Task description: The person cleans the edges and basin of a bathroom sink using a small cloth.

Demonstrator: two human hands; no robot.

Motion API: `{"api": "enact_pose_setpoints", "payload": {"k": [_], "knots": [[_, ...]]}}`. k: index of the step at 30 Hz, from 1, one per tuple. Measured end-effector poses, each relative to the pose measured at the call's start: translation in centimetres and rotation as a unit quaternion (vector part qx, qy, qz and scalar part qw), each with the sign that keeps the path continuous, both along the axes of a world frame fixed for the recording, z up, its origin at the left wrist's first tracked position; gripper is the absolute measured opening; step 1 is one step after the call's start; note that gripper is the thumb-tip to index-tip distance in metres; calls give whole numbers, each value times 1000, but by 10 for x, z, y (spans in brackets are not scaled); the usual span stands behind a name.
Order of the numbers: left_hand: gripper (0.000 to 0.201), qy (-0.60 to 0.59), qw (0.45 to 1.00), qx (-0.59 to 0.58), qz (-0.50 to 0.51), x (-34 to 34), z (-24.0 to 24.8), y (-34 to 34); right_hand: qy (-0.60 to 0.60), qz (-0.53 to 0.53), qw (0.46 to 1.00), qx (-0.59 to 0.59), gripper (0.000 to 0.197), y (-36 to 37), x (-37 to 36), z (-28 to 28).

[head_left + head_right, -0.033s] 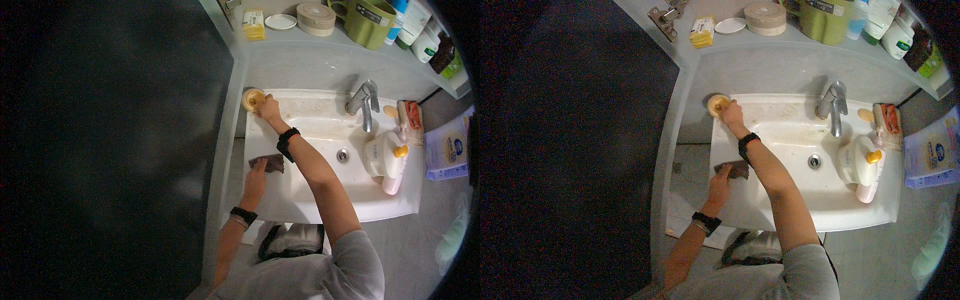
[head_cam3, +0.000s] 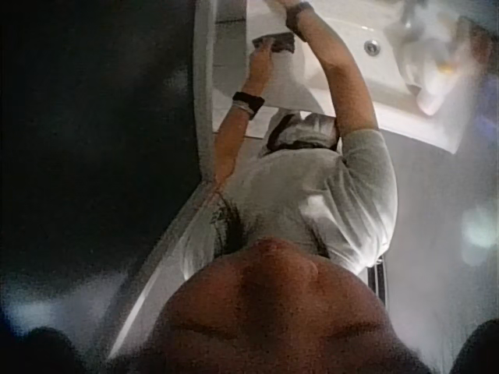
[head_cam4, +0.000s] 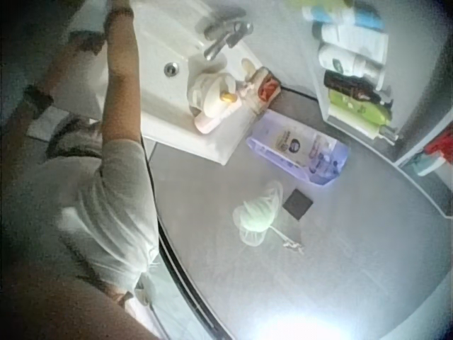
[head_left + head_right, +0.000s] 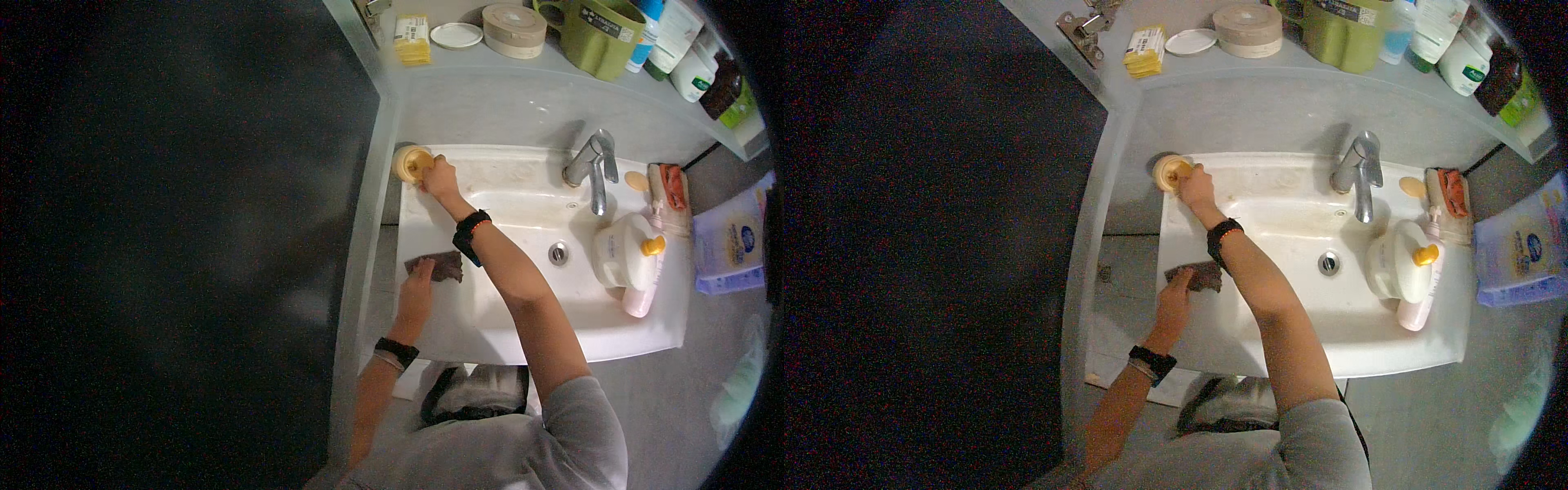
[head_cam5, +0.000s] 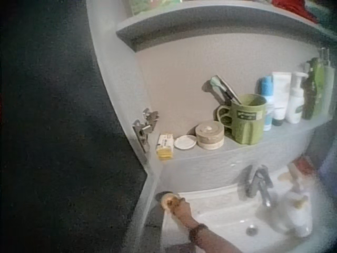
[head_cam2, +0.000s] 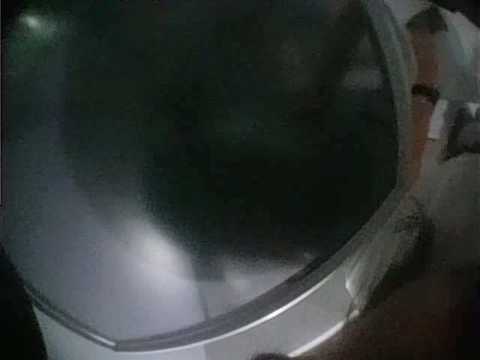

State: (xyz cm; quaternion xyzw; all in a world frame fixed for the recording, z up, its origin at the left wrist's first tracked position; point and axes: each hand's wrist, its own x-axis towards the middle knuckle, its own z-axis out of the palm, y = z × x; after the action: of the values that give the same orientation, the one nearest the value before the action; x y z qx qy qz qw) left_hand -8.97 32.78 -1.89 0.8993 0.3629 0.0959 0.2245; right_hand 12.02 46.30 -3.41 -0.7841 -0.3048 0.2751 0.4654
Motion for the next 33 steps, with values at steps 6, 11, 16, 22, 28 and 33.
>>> {"api": "enact_pose_setpoints", "payload": {"k": [6, 11, 16, 22, 28, 33], "knots": [[33, -41, 998, 53, -15, 0, -3, 1, -25, 2, 998, 60, 27, -32, 9, -3], [33, -42, 997, 63, -17, 0, -9, 2, -60, 23, 997, 42, 28, -59, 17, 5], [36, -59, 997, 38, 11, 0, -2, 0, -121, 54, 991, 23, 29, -96, 18, 44], [33, -74, 995, 62, -9, 1, -6, 2, -107, 75, 991, 36, 30, -152, 30, 66], [33, -73, 996, 51, -2, 0, -7, 2, -39, 100, 993, 49, 18, -243, 37, 87], [32, -5, 999, 32, 20, -1, -9, 2, 15, 68, 998, -3, 17, -306, 37, 70]]}}
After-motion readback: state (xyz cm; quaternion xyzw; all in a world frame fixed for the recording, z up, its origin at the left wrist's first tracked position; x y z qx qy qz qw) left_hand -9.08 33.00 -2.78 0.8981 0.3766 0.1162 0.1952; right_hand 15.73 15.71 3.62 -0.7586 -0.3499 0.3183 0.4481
